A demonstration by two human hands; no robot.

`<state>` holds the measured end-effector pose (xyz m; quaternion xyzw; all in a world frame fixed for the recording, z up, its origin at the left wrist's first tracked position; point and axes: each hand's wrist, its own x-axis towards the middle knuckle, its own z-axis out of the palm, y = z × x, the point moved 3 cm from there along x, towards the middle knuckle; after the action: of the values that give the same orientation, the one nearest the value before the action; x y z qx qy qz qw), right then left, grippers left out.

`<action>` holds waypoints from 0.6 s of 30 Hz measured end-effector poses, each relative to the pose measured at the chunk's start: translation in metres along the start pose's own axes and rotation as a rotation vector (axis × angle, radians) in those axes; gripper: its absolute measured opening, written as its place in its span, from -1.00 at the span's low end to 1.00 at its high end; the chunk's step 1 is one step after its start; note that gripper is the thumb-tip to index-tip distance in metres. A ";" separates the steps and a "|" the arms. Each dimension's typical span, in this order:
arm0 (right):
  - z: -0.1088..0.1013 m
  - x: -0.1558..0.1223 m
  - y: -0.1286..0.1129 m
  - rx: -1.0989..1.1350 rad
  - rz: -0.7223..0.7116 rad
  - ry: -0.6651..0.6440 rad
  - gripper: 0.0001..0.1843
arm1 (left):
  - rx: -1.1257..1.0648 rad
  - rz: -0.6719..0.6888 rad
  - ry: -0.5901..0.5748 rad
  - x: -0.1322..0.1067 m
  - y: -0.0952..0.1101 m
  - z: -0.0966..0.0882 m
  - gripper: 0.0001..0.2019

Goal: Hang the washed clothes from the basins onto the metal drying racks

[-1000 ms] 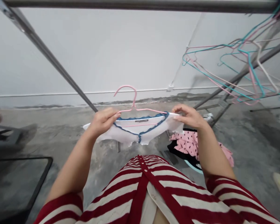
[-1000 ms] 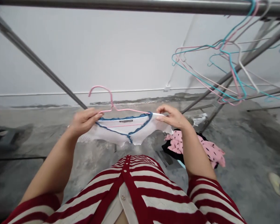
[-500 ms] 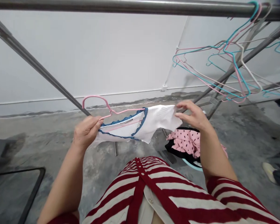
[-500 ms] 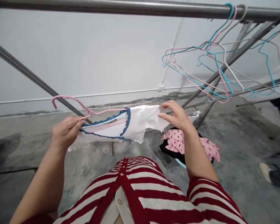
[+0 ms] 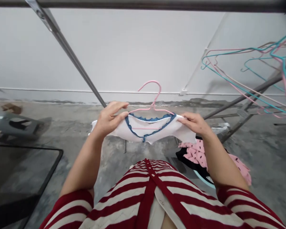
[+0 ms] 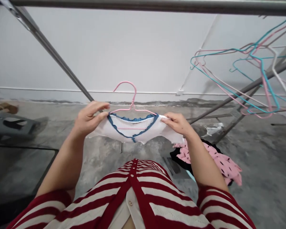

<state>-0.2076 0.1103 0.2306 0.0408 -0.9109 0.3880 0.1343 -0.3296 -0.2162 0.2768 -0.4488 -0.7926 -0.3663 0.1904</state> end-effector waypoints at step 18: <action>0.024 -0.031 -0.025 0.809 0.380 -0.395 -0.54 | -0.006 -0.233 0.177 -0.057 -0.082 -0.002 -0.75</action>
<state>-0.1788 0.0749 0.2235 -0.0046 -0.6863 0.7135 -0.1410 -0.3693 -0.2774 0.2088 -0.3204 -0.8182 -0.4264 0.2145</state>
